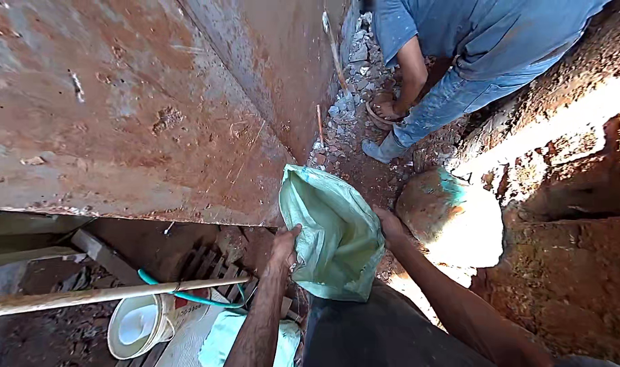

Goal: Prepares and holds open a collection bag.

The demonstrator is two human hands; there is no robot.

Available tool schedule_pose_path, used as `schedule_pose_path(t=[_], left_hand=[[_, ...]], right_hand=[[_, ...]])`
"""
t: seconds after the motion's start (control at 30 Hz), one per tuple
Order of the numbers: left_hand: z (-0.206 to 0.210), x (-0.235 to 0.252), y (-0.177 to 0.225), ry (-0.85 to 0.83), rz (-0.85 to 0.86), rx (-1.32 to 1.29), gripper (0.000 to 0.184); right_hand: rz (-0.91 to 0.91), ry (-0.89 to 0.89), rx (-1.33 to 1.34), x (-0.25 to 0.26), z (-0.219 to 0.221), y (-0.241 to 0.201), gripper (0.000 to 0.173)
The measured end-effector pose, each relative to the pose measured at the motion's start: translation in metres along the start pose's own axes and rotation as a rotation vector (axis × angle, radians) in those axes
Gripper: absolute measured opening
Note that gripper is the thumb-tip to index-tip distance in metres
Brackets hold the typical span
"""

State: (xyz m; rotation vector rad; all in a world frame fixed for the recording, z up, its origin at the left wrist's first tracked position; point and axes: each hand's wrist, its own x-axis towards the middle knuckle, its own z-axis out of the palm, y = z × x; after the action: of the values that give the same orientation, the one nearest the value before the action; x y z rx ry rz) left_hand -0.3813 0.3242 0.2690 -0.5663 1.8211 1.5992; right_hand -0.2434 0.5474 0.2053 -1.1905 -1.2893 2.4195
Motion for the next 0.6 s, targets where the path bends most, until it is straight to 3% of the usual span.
schedule_pose_path(t=[0.1,0.17,0.23,0.33,0.43,0.5,0.6], left_hand=[[0.002,0.027,0.010,0.062,-0.018,-0.258,0.030],[0.007,0.041,0.024,0.041,0.038,-0.198,0.023],[-0.003,0.055,0.041,-0.140,0.116,-0.051,0.023],[-0.046,0.085,0.077,-0.556,0.173,0.013,0.028],[-0.082,0.103,0.100,-0.830,0.155,-0.199,0.020],[-0.079,0.104,0.102,-0.931,0.285,-0.465,0.016],[-0.047,0.114,0.101,-0.966,0.459,-0.898,0.037]], right_hand=[[-0.195,-0.288,-0.300,-0.004,-0.014,-0.011,0.045],[-0.162,-0.337,-0.423,-0.009,-0.007,-0.020,0.038],[-0.142,-0.181,-0.249,-0.009,-0.005,-0.022,0.016],[-0.241,0.137,0.307,0.003,-0.023,-0.046,0.034],[-0.322,0.226,0.456,0.015,-0.071,-0.068,0.041],[-0.256,0.271,0.396,0.013,-0.075,-0.060,0.041],[-0.196,0.307,0.362,0.012,-0.062,-0.032,0.044]])
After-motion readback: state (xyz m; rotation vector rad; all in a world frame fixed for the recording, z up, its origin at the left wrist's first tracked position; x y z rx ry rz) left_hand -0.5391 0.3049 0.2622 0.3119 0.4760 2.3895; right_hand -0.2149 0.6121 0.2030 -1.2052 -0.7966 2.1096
